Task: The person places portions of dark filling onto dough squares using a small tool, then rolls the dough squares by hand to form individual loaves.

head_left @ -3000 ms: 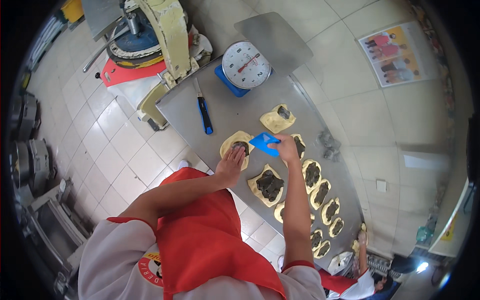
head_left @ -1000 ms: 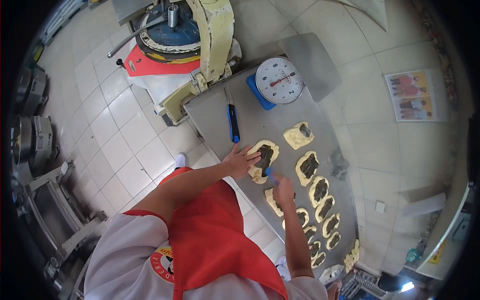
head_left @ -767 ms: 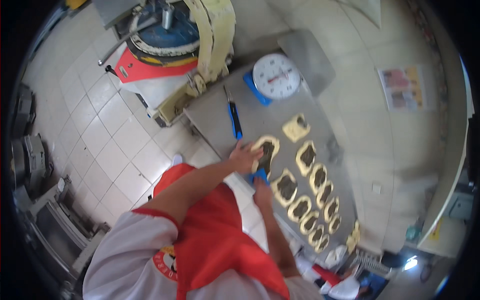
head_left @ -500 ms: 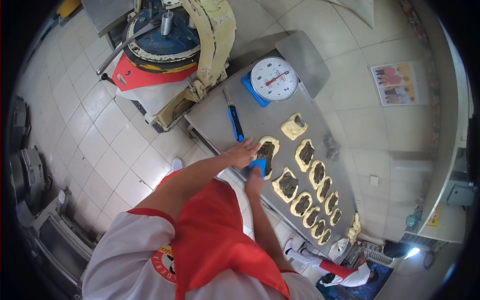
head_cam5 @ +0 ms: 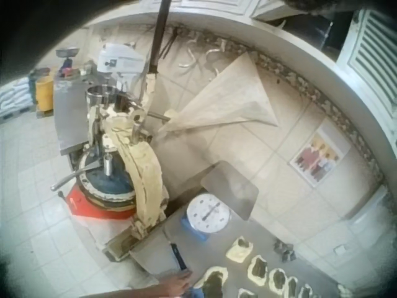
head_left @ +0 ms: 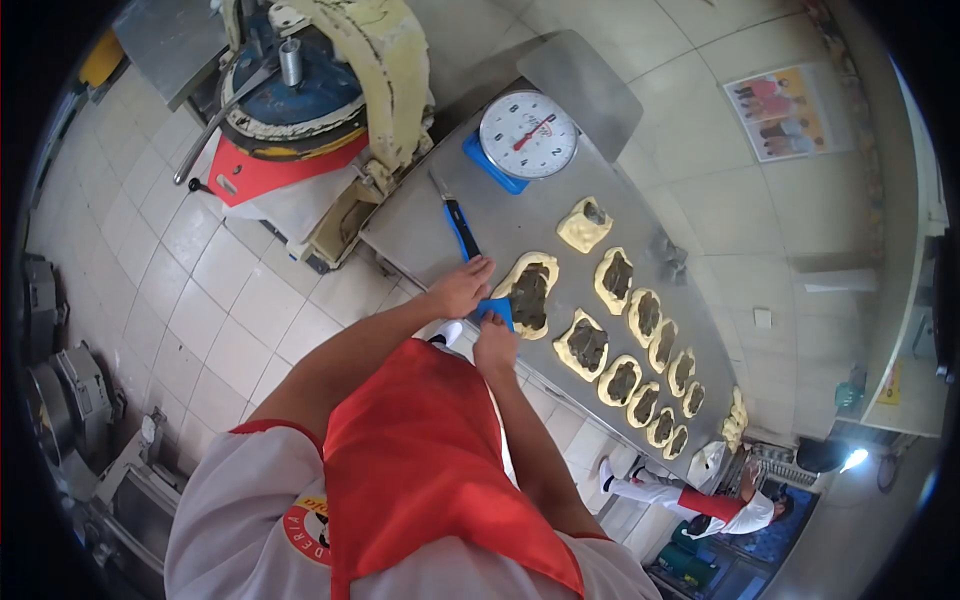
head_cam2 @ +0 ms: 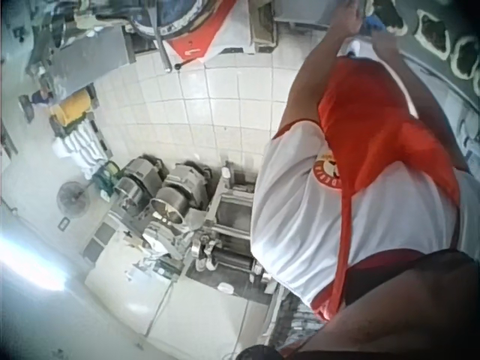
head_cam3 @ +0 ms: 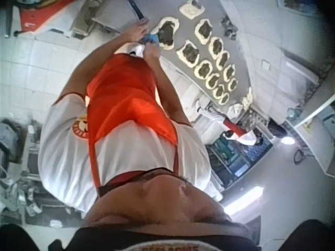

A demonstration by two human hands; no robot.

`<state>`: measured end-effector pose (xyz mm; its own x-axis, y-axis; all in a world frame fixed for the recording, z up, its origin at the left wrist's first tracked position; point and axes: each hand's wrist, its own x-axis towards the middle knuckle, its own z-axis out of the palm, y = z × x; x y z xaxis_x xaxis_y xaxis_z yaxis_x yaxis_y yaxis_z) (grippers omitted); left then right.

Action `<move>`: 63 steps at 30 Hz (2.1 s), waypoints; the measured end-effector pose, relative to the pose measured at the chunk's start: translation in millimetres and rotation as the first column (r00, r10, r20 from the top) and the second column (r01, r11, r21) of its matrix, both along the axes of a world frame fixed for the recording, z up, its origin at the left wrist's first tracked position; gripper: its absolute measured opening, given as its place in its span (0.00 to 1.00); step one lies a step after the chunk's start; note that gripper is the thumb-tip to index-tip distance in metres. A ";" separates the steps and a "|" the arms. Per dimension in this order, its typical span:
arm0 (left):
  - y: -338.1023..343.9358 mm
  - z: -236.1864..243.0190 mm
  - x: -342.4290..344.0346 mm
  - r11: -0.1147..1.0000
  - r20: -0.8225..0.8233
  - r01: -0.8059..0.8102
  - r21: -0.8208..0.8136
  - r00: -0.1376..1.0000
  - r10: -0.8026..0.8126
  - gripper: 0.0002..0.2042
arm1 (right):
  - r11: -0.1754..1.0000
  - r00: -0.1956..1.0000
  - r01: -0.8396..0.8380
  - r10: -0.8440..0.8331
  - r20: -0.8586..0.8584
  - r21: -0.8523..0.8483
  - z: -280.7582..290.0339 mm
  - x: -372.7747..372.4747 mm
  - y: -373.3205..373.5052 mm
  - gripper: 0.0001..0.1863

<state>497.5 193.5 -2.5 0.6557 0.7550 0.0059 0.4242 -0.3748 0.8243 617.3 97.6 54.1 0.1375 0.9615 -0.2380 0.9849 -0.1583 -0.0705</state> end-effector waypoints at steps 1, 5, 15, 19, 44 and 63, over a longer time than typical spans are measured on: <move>11.3 0.9 8.6 0.996 0.013 0.016 0.086 1.000 -0.018 0.29 | 0.997 0.994 0.079 -0.077 -0.077 0.017 28.9 10.4 6.9 0.20; -20.8 35.6 34.3 0.949 -0.178 0.111 0.295 0.982 -0.060 0.34 | 0.857 0.844 0.480 -0.394 -0.362 0.187 79.0 74.2 -15.5 0.18; -5.3 28.3 34.1 0.974 -0.166 -0.224 -0.043 0.963 0.214 0.25 | 0.386 -0.358 0.845 -0.107 -0.928 -0.370 50.4 175.7 -79.0 0.17; 4.5 1.1 19.4 0.989 -0.103 -0.123 0.077 0.986 0.131 0.10 | 0.446 -0.417 0.790 -0.112 -0.902 -0.421 37.2 203.4 -49.7 0.18; -20.2 56.9 115.8 0.962 -0.245 -0.180 0.205 0.942 0.228 0.34 | 0.943 0.770 -0.308 0.172 -0.614 -0.122 57.4 236.2 159.7 0.18; 48.4 107.2 111.8 0.973 -0.518 0.069 -0.219 0.837 -0.176 0.23 | 0.942 0.868 -0.191 0.030 -0.496 -0.277 58.1 247.3 208.8 0.20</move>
<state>609.3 241.9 104.7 0.6044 0.6201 -0.5002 0.7765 -0.3181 0.5439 864.6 306.4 112.2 -0.1735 0.8300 -0.5302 0.8524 -0.1431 -0.5029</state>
